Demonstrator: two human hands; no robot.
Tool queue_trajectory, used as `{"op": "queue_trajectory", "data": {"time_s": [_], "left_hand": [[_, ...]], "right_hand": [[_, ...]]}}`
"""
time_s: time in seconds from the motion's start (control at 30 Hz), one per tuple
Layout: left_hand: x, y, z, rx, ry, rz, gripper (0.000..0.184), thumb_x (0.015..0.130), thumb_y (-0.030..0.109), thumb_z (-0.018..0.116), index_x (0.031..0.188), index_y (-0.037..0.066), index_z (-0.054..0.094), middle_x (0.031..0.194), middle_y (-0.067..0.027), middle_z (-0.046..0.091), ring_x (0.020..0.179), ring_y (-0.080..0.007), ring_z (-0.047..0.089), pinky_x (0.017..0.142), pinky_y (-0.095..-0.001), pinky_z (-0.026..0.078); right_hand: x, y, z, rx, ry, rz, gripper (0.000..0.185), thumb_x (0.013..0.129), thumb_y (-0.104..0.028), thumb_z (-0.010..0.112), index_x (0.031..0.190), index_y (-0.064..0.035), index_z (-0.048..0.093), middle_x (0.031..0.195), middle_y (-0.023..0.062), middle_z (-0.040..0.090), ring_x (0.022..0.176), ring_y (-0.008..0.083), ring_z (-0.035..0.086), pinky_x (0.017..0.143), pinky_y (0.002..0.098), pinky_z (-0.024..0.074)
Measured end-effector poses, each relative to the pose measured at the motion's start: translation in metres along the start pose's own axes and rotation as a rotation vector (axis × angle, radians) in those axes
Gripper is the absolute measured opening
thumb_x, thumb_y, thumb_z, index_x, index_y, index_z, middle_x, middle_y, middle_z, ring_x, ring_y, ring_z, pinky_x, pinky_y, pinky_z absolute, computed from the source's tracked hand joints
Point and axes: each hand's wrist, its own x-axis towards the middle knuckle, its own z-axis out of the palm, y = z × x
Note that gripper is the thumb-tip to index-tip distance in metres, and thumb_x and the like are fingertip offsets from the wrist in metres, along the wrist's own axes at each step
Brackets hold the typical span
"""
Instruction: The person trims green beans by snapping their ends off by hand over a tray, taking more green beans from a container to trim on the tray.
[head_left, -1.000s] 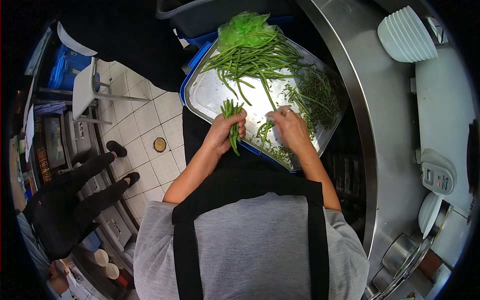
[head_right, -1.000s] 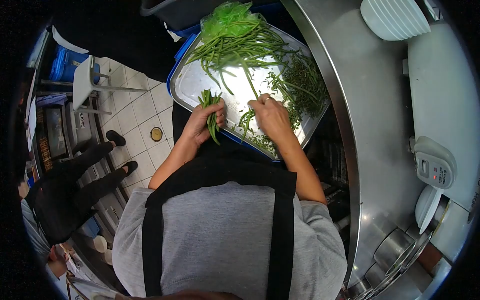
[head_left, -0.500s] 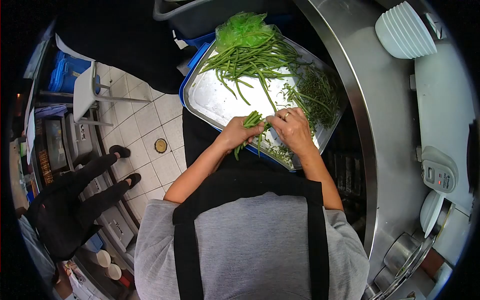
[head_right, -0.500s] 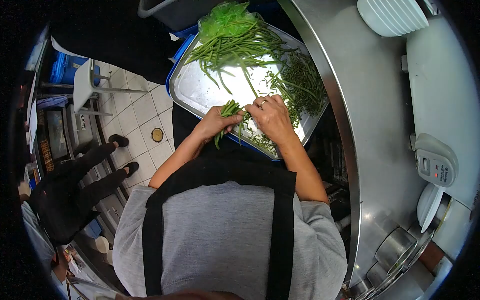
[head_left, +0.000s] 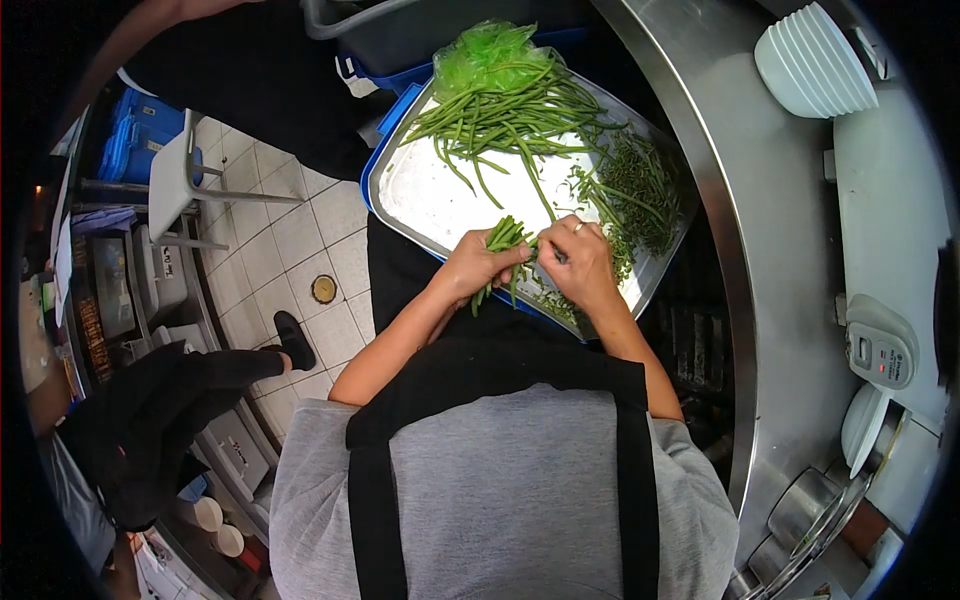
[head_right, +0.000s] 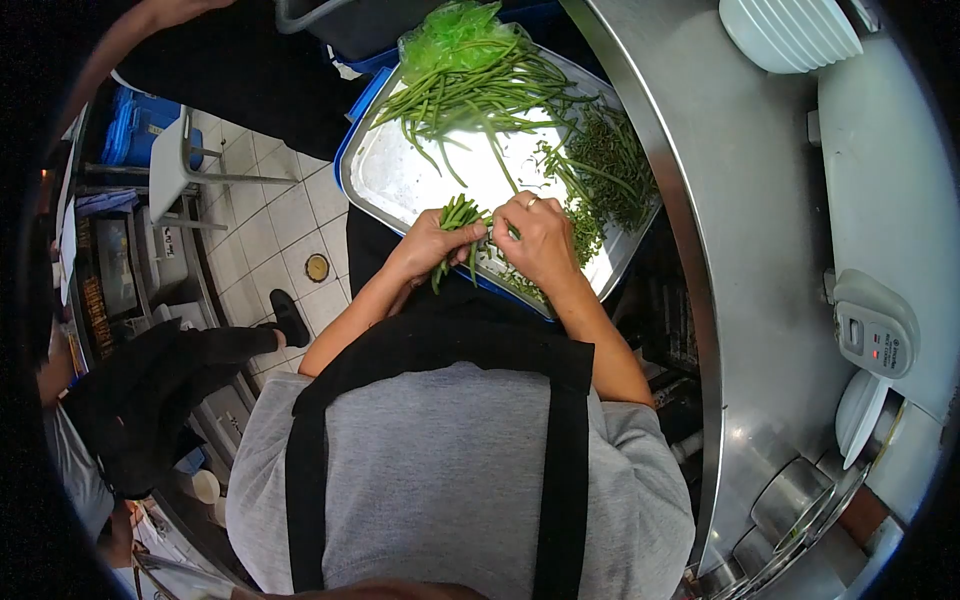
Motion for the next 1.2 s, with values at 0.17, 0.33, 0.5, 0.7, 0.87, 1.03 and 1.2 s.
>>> {"op": "queue_trajectory", "data": {"time_s": [0.17, 0.33, 0.5, 0.7, 0.87, 1.03, 1.2], "left_hand": [[0.001, 0.005, 0.004, -0.069, -0.015, 0.035, 0.019, 0.087, 0.021, 0.068, 0.079, 0.005, 0.063, 0.056, -0.0004, 0.055, 0.046, -0.0072, 0.048, 0.043, -0.0219, 0.037], [0.0, 0.008, 0.0, -0.307, 0.114, 0.101, 0.017, 0.087, 0.02, 0.067, 0.084, 0.004, 0.061, 0.059, -0.0023, 0.056, 0.049, -0.0088, 0.05, 0.046, -0.022, 0.039], [0.0, 0.013, -0.002, -0.427, 0.167, 0.168, 0.015, 0.087, 0.017, 0.066, 0.089, 0.003, 0.061, 0.063, -0.0032, 0.057, 0.052, -0.0101, 0.051, 0.049, -0.0228, 0.041], [-0.001, 0.01, 0.0, -0.47, 0.137, 0.208, 0.015, 0.088, 0.015, 0.065, 0.091, 0.001, 0.062, 0.066, -0.0036, 0.059, 0.057, -0.0101, 0.053, 0.054, -0.0219, 0.042], [-0.003, 0.008, 0.009, -0.447, 0.07, 0.306, 0.015, 0.089, 0.015, 0.064, 0.091, 0.001, 0.061, 0.073, -0.0044, 0.06, 0.062, -0.0093, 0.054, 0.058, -0.0221, 0.044], [-0.003, 0.017, -0.004, -0.507, 0.169, 0.306, 0.015, 0.089, 0.017, 0.063, 0.09, 0.003, 0.057, 0.077, -0.0053, 0.059, 0.062, -0.0103, 0.054, 0.058, -0.0227, 0.044], [0.004, 0.005, -0.01, -0.374, 0.106, 0.187, 0.012, 0.087, 0.014, 0.064, 0.087, 0.003, 0.057, 0.068, -0.0039, 0.057, 0.057, -0.0102, 0.053, 0.053, -0.0238, 0.043]], "right_hand": [[-0.007, 0.009, 0.012, 0.841, 0.069, 0.68, 0.009, 0.084, -0.005, 0.056, 0.078, -0.0024, 0.062, 0.07, 0.0005, 0.056, 0.063, 0.0087, 0.052, 0.059, 0.0237, 0.0407], [-0.012, 0.019, 0.0, 0.808, -0.152, 0.746, 0.018, 0.092, -0.013, 0.055, 0.088, 0.0003, 0.067, 0.067, -0.0003, 0.055, 0.061, 0.0072, 0.051, 0.057, 0.0218, 0.0423], [-0.023, 0.002, 0.001, 0.533, -0.344, 0.522, 0.02, 0.091, -0.016, 0.058, 0.098, -0.0004, 0.068, 0.077, 0.0027, 0.058, 0.066, 0.01, 0.055, 0.06, 0.024, 0.0448], [-0.02, -0.002, -0.002, 0.51, -0.24, 0.579, 0.012, 0.084, -0.008, 0.057, 0.083, -0.0006, 0.067, 0.07, 0.0006, 0.056, 0.059, 0.0087, 0.05, 0.057, 0.0228, 0.0401], [-0.017, 0.019, -0.004, 0.922, 0.053, 0.787, 0.014, 0.083, -0.008, 0.054, 0.075, -0.0022, 0.064, 0.062, -0.0031, 0.053, 0.054, 0.005, 0.043, 0.05, 0.0208, 0.0325], [-0.015, 0.014, -0.027, 0.214, -0.191, 0.722, 0.031, 0.086, -0.029, 0.062, 0.073, -0.0011, 0.064, 0.067, 0.0079, 0.059, 0.061, 0.0169, 0.058, 0.056, 0.0316, 0.043], [-0.031, 0.002, -0.012, -0.112, -0.368, 0.53, 0.027, 0.082, -0.03, 0.065, 0.077, -0.0028, 0.066, 0.076, 0.0156, 0.063, 0.072, 0.0359, 0.061, 0.066, 0.0431, 0.0473]]}}
